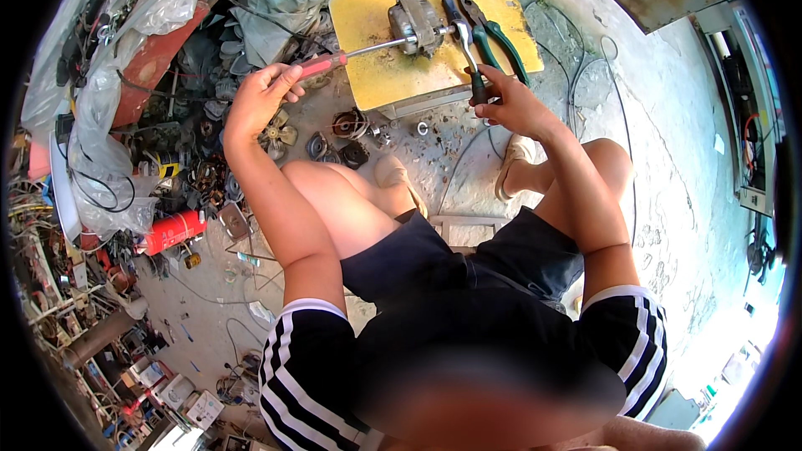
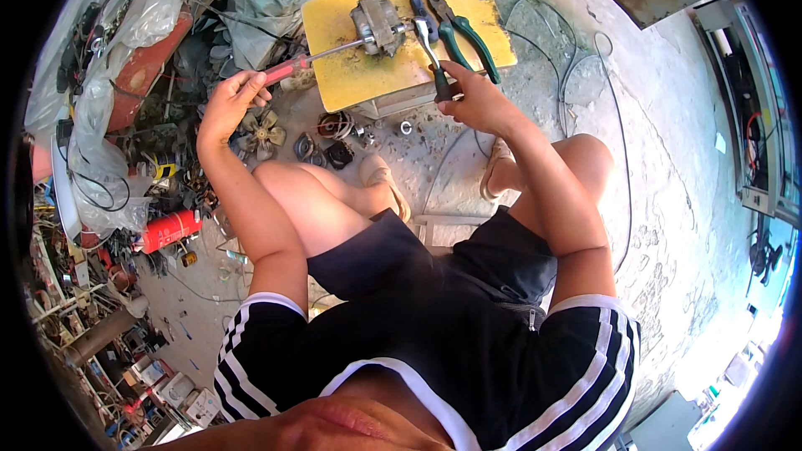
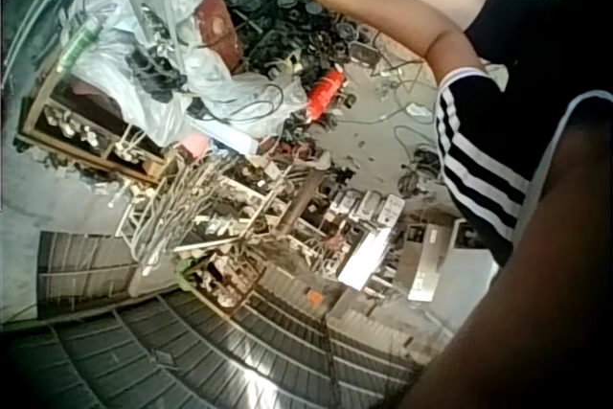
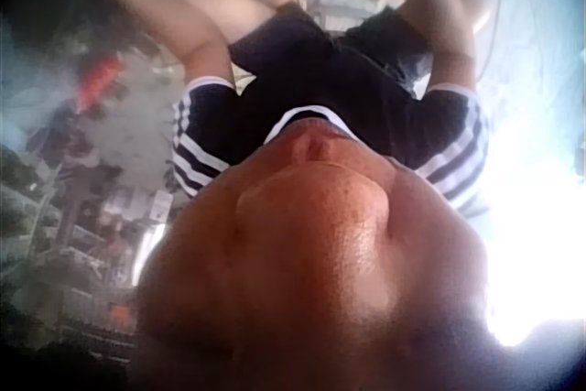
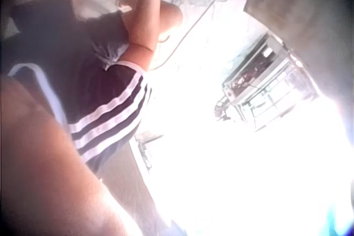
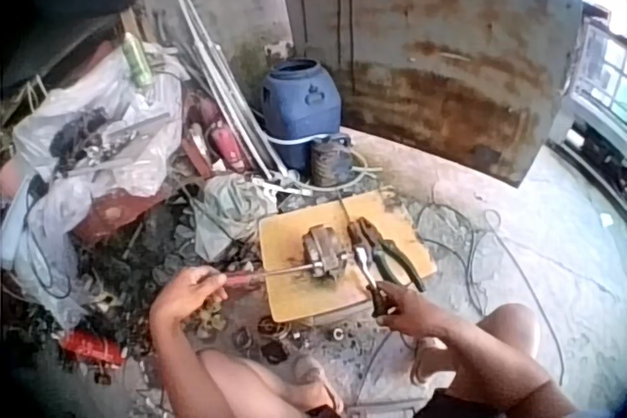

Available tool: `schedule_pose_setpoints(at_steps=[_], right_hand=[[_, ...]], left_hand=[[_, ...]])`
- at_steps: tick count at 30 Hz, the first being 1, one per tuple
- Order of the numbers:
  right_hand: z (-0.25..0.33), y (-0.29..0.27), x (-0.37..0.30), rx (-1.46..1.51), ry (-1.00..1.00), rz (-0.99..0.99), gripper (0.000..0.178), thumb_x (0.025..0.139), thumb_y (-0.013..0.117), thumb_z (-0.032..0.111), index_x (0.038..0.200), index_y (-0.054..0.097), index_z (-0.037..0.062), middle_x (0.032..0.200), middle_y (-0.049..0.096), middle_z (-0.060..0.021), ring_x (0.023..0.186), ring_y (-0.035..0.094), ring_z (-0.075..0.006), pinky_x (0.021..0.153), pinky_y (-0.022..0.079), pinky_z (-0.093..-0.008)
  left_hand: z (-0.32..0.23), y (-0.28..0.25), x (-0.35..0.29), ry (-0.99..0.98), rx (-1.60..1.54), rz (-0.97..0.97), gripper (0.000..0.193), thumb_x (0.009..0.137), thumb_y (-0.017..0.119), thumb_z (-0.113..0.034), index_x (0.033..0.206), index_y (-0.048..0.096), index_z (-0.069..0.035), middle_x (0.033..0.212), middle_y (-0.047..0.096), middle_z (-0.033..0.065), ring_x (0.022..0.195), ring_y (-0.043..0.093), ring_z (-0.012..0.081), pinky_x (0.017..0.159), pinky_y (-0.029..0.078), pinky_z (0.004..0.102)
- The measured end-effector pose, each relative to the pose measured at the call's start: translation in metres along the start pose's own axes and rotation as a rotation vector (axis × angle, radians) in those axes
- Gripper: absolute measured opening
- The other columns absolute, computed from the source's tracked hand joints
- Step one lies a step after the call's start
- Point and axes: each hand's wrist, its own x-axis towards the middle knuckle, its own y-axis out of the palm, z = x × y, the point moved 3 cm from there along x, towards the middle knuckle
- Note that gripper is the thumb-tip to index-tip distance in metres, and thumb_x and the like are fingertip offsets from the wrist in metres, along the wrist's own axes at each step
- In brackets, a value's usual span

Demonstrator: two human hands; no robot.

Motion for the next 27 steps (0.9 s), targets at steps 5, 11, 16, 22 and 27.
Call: schedule_pose_setpoints(at_steps=[5, 11, 16, 22, 27], right_hand=[[0.001, -0.001, -0.001, -0.014, 0.007, 0.007, 0.071, 0.089, 0.063, 0.000, 0.151, 0.029, 0.0100, 0.103, 0.069, -0.0104, 0.087, 0.061, -0.0141, 0.073, 0.052, -0.0289], [0.005, -0.002, -0.001, -0.026, 0.008, 0.003, 0.071, 0.089, 0.062, 0.000, 0.151, 0.029, 0.0099, 0.105, 0.069, -0.0097, 0.088, 0.061, -0.0138, 0.074, 0.052, -0.0287], [0.004, -0.003, -0.002, -0.036, 0.000, 0.006, 0.072, 0.089, 0.062, 0.000, 0.152, 0.028, 0.0097, 0.105, 0.070, -0.0084, 0.089, 0.061, -0.0131, 0.074, 0.052, -0.0282], [0.003, -0.005, -0.002, -0.034, -0.012, 0.029, 0.072, 0.089, 0.062, 0.001, 0.152, 0.028, 0.0104, 0.106, 0.069, -0.0077, 0.089, 0.061, -0.0123, 0.075, 0.052, -0.0279], [0.007, -0.001, -0.007, 0.077, 0.018, 0.099, 0.072, 0.090, 0.065, 0.005, 0.151, 0.030, 0.0132, 0.105, 0.068, -0.0059, 0.089, 0.063, -0.0119, 0.074, 0.054, -0.0279]], left_hand=[[0.001, 0.005, -0.002, 0.121, -0.013, -0.010, 0.035, 0.091, 0.069, -0.035, 0.102, 0.067, -0.001, 0.082, 0.069, 0.0045, 0.075, 0.059, 0.0089, 0.071, 0.046, 0.0254], [-0.001, 0.003, -0.006, 0.013, 0.057, 0.041, 0.035, 0.090, 0.071, -0.035, 0.103, 0.067, -0.002, 0.084, 0.069, 0.0036, 0.077, 0.058, 0.0072, 0.072, 0.046, 0.0252], [-0.002, 0.005, -0.007, -0.027, -0.002, 0.036, 0.036, 0.089, 0.072, -0.035, 0.103, 0.066, -0.002, 0.087, 0.069, 0.0027, 0.078, 0.058, 0.0071, 0.071, 0.046, 0.0250], [-0.001, 0.005, -0.006, 0.082, -0.012, 0.022, 0.035, 0.092, 0.069, -0.032, 0.105, 0.062, -0.001, 0.088, 0.066, 0.0013, 0.078, 0.056, 0.0080, 0.071, 0.046, 0.0248], [-0.001, 0.002, -0.002, 0.104, 0.001, -0.045, 0.032, 0.095, 0.065, -0.032, 0.104, 0.062, -0.001, 0.084, 0.065, 0.0016, 0.076, 0.056, 0.0083, 0.071, 0.046, 0.0248]])
